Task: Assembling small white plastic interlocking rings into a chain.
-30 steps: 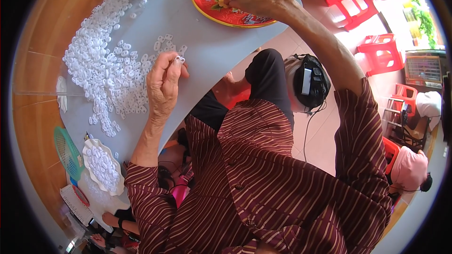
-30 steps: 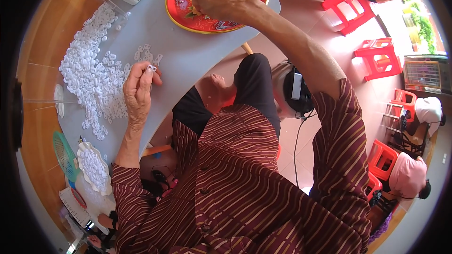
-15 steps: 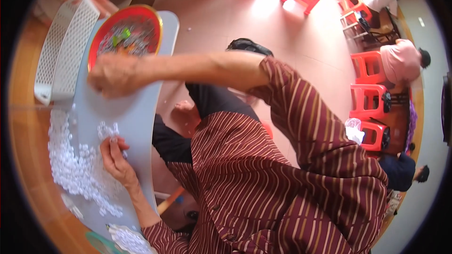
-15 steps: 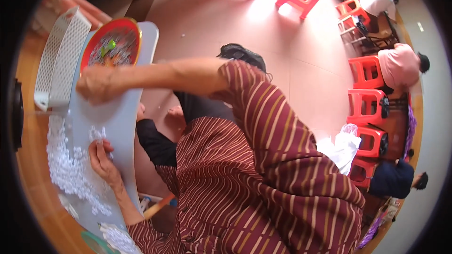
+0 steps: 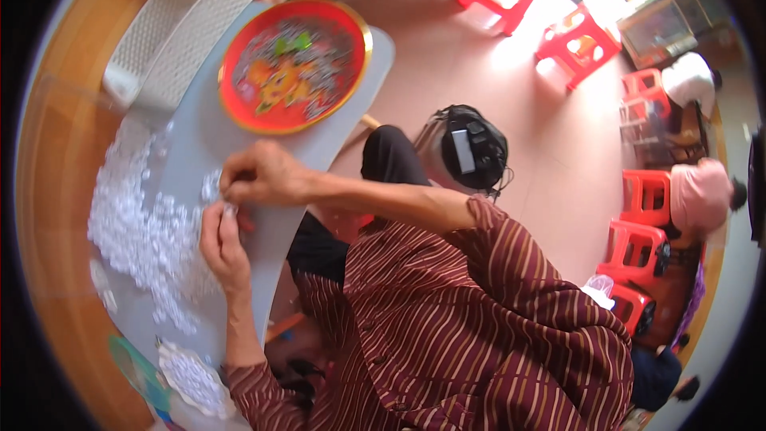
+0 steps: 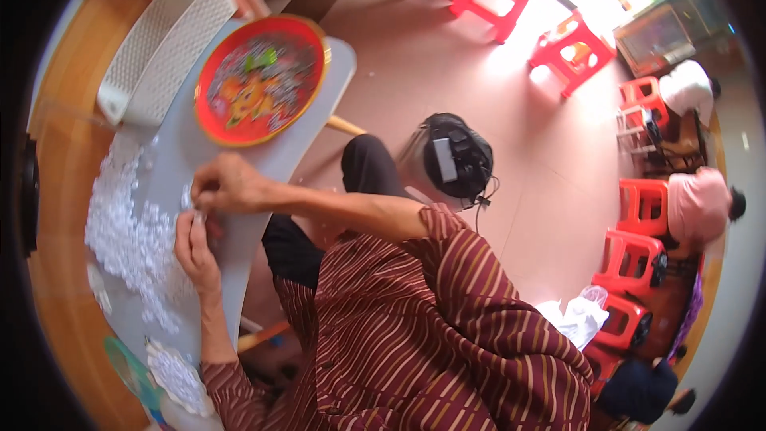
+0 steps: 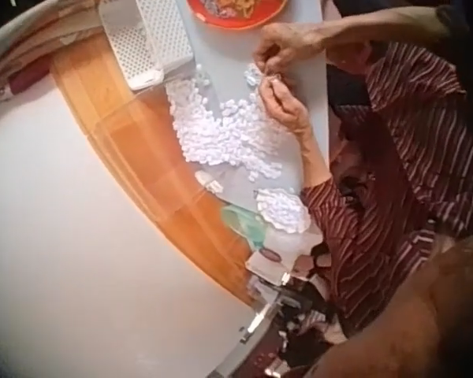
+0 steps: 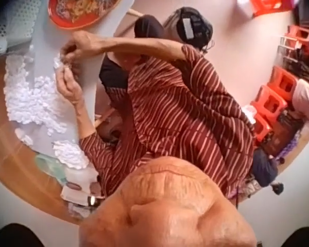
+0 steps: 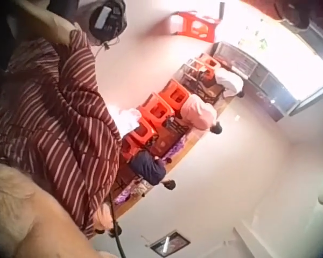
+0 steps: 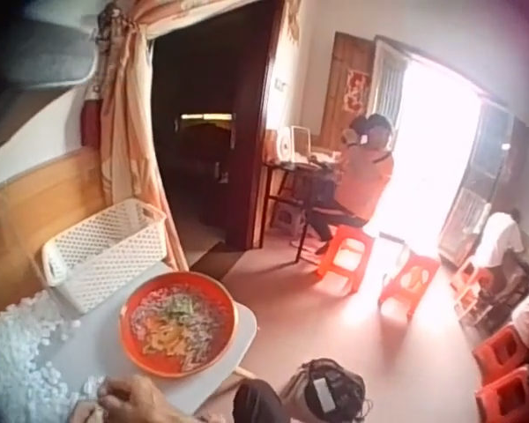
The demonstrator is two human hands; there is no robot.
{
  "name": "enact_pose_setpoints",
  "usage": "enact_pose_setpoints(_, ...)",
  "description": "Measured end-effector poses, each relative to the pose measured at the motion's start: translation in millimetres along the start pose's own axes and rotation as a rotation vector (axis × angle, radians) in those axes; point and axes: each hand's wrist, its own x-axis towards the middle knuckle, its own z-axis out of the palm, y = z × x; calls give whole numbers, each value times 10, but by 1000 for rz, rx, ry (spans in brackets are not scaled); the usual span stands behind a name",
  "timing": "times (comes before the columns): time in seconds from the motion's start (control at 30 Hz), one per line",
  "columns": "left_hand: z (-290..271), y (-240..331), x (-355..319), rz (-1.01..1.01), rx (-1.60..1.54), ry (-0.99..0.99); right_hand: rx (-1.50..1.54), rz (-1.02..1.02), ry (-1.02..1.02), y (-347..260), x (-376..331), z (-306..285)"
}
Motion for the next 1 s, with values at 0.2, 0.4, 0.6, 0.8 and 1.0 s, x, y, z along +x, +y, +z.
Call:
enact_pose_setpoints(0.2, 40, -91, 75, 38, -49, 8, 362, 86, 23, 110, 6, -25)
enact_pose_setpoints(0.4, 41, -41, 84, 11, -129, -11, 319, 77, 5, -25, 4, 9)
enact_pose_setpoints(0.6, 39, -15, 68, 9, -173, -13, 209, 56, 39, -23, -37, 63)
enact_pose_setpoints(0.8, 45, -69, 50, 30, -158, 4, 178, 65, 53, -51, -66, 85)
enact_pose_setpoints(1.0, 38, -89, 71, 16, -185, 2, 208, 43, 93, -50, -59, 104)
